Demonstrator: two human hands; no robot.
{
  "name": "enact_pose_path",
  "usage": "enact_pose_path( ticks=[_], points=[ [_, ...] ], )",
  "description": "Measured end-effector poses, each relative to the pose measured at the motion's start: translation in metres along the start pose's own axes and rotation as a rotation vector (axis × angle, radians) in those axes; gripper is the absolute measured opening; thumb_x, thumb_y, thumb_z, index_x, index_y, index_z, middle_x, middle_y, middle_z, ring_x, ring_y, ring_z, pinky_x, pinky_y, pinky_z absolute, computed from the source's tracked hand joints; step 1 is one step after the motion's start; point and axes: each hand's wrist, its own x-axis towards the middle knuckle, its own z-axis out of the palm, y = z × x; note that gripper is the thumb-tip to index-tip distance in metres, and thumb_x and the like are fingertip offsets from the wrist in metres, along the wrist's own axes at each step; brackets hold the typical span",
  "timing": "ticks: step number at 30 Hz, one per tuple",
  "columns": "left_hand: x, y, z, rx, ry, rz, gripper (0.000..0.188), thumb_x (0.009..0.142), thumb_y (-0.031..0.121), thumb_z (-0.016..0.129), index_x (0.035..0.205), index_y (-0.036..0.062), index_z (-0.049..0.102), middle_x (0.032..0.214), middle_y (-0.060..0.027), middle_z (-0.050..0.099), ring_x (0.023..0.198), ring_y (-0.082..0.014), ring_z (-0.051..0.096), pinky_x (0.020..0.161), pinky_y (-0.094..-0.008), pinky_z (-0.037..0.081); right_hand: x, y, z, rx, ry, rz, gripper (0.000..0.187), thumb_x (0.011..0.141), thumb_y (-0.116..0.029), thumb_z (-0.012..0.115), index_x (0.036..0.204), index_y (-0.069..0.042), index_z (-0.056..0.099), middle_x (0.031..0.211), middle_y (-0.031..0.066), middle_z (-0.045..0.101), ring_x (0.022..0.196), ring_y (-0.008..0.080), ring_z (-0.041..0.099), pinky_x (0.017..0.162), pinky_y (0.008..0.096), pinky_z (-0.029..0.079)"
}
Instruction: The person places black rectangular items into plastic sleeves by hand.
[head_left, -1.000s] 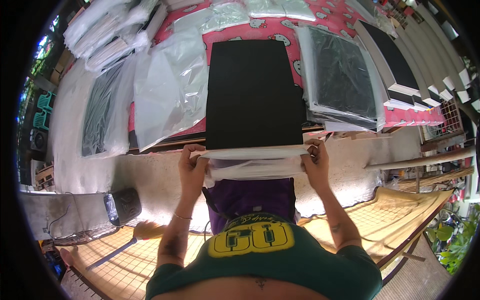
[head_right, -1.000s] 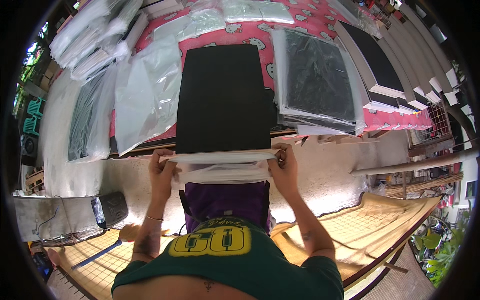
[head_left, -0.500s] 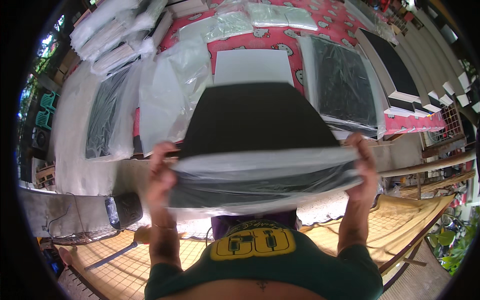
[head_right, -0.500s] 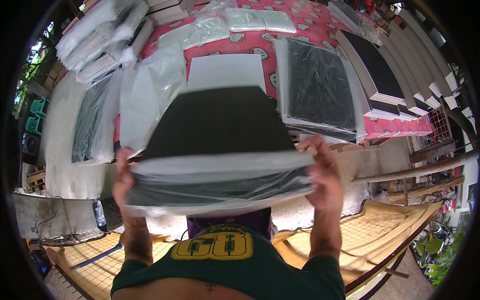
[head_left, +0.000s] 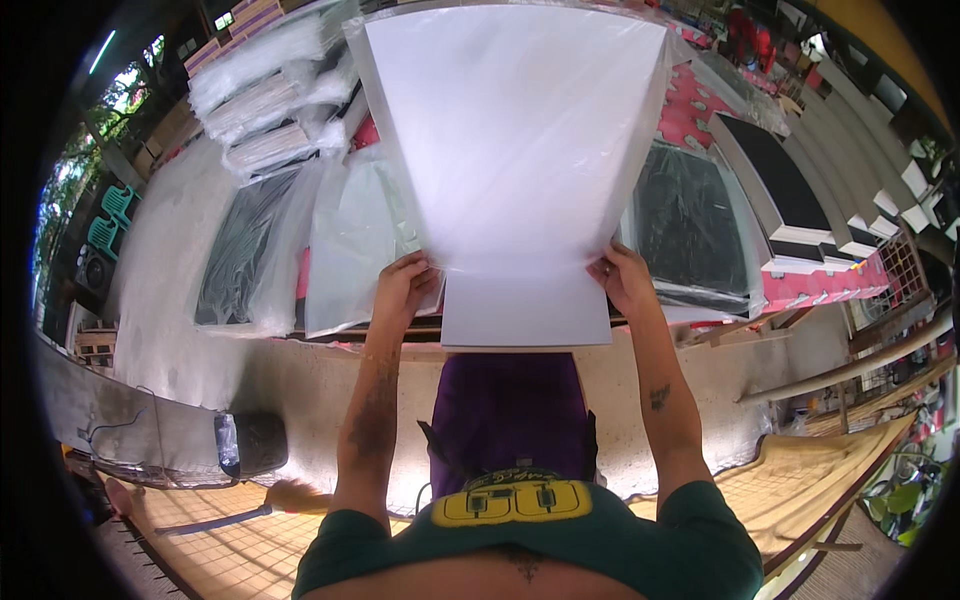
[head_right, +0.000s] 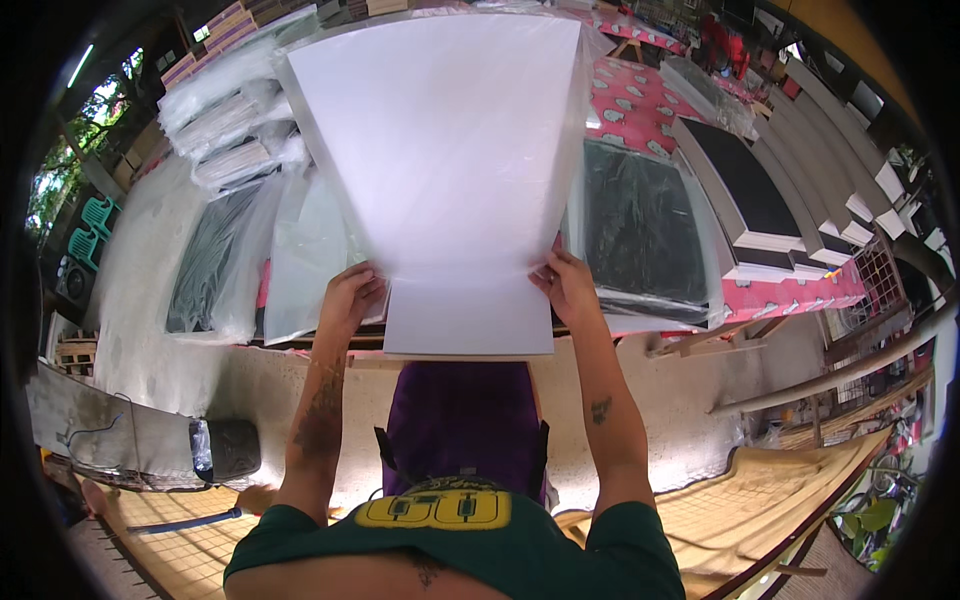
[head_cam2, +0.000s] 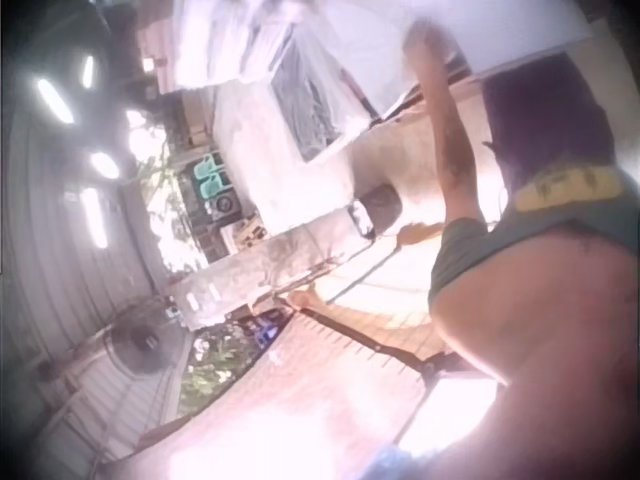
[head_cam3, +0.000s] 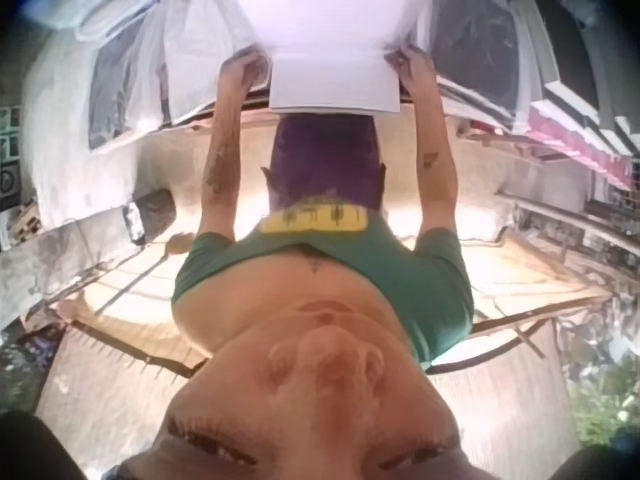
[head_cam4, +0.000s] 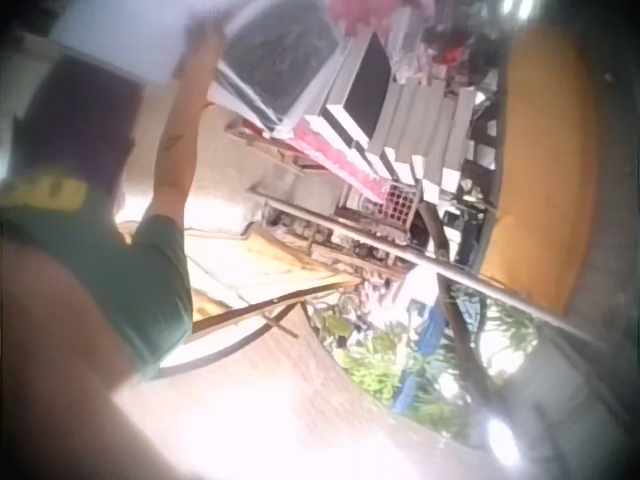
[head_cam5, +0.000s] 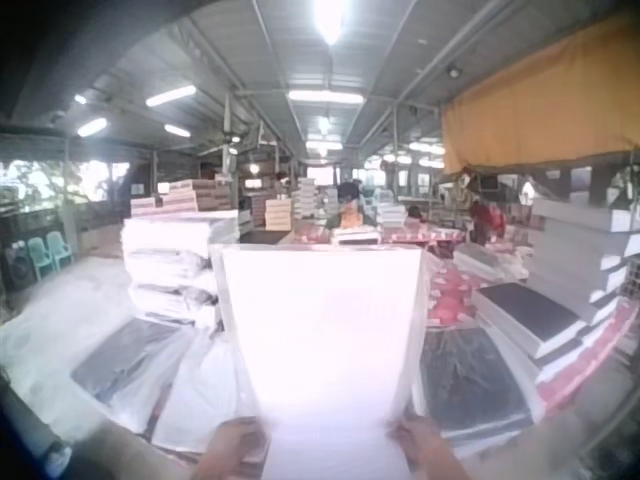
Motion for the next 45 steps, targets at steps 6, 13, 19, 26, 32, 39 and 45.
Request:
enact_pose_path(
  ticks=[6,13,19,26,32,39,45],
  points=[
    [0.024,0.049,0.081,0.321,-0.147,0.442,0.036,0.088,0.018,0.066,0.116,-0.0019,0.055,0.104,-0.0066,0.062,0.092,-0.0116,0.057,0.082,-0.0256,0.045,0.005,-0.013,0.020,-0.571,-0.039,-0.498,0.025,0.094,-0.020,0.056,0.111,-0.001,0.059,0.087,0.0007,0.057,0.082,0.0100,0.049,0.075,0.0268,0.042],
    [0.020,0.062,0.162,0.058,-0.035,0.479,0.020,0.089,0.016,0.066,0.102,0.0006,0.061,0.088,-0.0021,0.063,0.078,-0.0082,0.055,0.068,-0.0252,0.046,-0.028,-0.036,0.023,0.362,0.027,-0.603,0.035,0.095,-0.032,0.054,0.117,-0.005,0.055,0.117,0.0085,0.060,0.111,0.0237,0.055,0.095,0.0465,0.044],
    [-0.043,-0.016,0.186,0.540,-0.395,0.172,0.020,0.094,0.020,0.060,0.091,-0.0006,0.061,0.077,-0.0039,0.064,0.072,-0.0105,0.061,0.064,-0.0271,0.049,-0.009,-0.082,-0.011,0.406,0.269,-0.689,0.035,0.093,-0.016,0.054,0.127,-0.008,0.050,0.125,0.0118,0.055,0.115,0.0282,0.054,0.102,0.0499,0.042],
    [-0.047,0.043,-0.019,1.424,0.041,0.794,0.025,0.076,0.018,0.073,0.098,0.0079,0.066,0.091,-0.0151,0.065,0.080,-0.0308,0.062,0.073,-0.0394,0.049,-0.028,-0.070,-0.057,0.152,0.804,-0.949,0.034,0.091,-0.007,0.055,0.123,-0.004,0.044,0.124,0.0144,0.052,0.109,0.0284,0.055,0.092,0.0430,0.051],
    [-0.004,0.054,-0.077,1.214,-0.097,0.531,0.012,0.082,0.012,0.065,0.090,0.0024,0.065,0.079,-0.0156,0.061,0.071,-0.0285,0.059,0.067,-0.0356,0.046,-0.029,-0.079,-0.083,-0.371,1.563,-0.499,0.060,0.090,-0.027,0.062,0.134,0.002,0.034,0.123,0.0183,0.050,0.110,0.0298,0.054,0.090,0.0423,0.053],
    [0.015,0.090,-0.054,1.184,-0.220,0.352,0.016,0.090,0.011,0.056,0.091,-0.0050,0.060,0.075,-0.0064,0.058,0.070,-0.0139,0.052,0.067,-0.0292,0.044,-0.032,0.021,0.084,-0.725,-0.446,-0.615,0.027,0.093,-0.025,0.051,0.107,-0.003,0.059,0.104,0.0047,0.062,0.093,0.0186,0.061,0.090,0.0352,0.046],
    [0.047,0.065,-0.078,1.268,0.080,0.312,0.025,0.090,0.019,0.054,0.093,-0.0050,0.060,0.075,-0.0165,0.061,0.068,-0.0232,0.059,0.065,-0.0341,0.046,-0.002,0.141,0.206,-1.424,-0.788,-1.151,0.037,0.082,-0.029,0.066,0.111,-0.006,0.063,0.119,0.0169,0.057,0.109,0.0318,0.056,0.091,0.0507,0.043]
  ],
)
